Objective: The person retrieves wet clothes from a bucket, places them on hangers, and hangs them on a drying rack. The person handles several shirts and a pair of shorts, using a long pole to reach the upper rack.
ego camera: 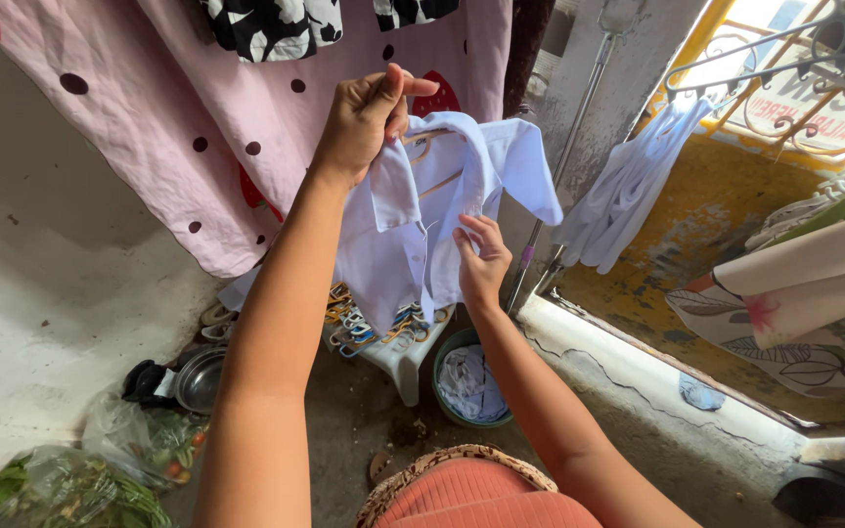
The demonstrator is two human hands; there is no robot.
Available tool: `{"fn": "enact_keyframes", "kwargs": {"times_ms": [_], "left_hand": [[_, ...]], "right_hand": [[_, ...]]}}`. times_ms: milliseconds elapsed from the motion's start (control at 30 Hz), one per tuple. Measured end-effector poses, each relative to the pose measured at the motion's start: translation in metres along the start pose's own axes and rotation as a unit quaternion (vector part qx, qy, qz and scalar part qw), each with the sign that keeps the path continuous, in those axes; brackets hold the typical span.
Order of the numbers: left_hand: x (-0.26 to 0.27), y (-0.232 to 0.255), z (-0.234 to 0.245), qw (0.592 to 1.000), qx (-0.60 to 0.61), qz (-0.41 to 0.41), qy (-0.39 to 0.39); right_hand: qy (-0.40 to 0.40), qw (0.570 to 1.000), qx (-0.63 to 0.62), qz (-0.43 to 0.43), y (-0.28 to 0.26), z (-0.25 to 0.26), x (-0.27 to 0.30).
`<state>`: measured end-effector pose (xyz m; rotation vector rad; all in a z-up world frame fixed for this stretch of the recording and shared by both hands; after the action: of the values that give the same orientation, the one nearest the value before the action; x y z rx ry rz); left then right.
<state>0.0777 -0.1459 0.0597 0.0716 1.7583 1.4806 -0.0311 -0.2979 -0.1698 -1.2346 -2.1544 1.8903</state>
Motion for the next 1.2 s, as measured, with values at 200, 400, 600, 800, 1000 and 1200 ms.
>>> {"fn": "enact_keyframes", "kwargs": {"times_ms": [200, 400, 600, 800, 1000, 1200], "left_hand": [[-0.002, 0.005, -0.003, 1.000, 0.015, 0.003, 0.003], [-0.001, 0.008, 0.002, 0.999, 0.034, 0.001, 0.015], [0.002, 0.004, 0.010, 0.999, 0.022, 0.010, 0.027], [0.002, 0.002, 0.018, 0.998, -0.021, -0.001, 0.051], [0.012, -0.003, 0.005, 1.000, -0.010, 0.001, 0.013], [0.051, -0.007, -0.017, 0.943, -0.315, -0.049, -0.094]], "right_hand": [[-0.024, 0.998, -0.027, -0.049, 0.023, -0.001, -0.001], [-0.016, 0.999, 0.033, -0.004, 0.019, -0.006, -0.001], [0.002, 0.996, -0.087, -0.016, -0.001, -0.012, -0.019], [-0.086, 0.980, 0.062, 0.167, -0.089, -0.030, 0.002], [-0.036, 0.978, 0.140, 0.148, -0.099, -0.054, 0.000], [-0.054, 0.990, 0.071, 0.106, -0.080, -0.038, -0.019]]}}
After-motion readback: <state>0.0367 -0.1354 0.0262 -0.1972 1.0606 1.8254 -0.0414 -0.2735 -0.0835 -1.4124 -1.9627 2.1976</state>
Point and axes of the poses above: each hand's wrist, its own x-axis away from the middle knuckle, its own z-axis out of the back of the hand, y = z × x, the point moved 6 cm from there along -x, towards the middle knuckle, and after that the axes turned 2 degrees about x, right-handed, at the moved point
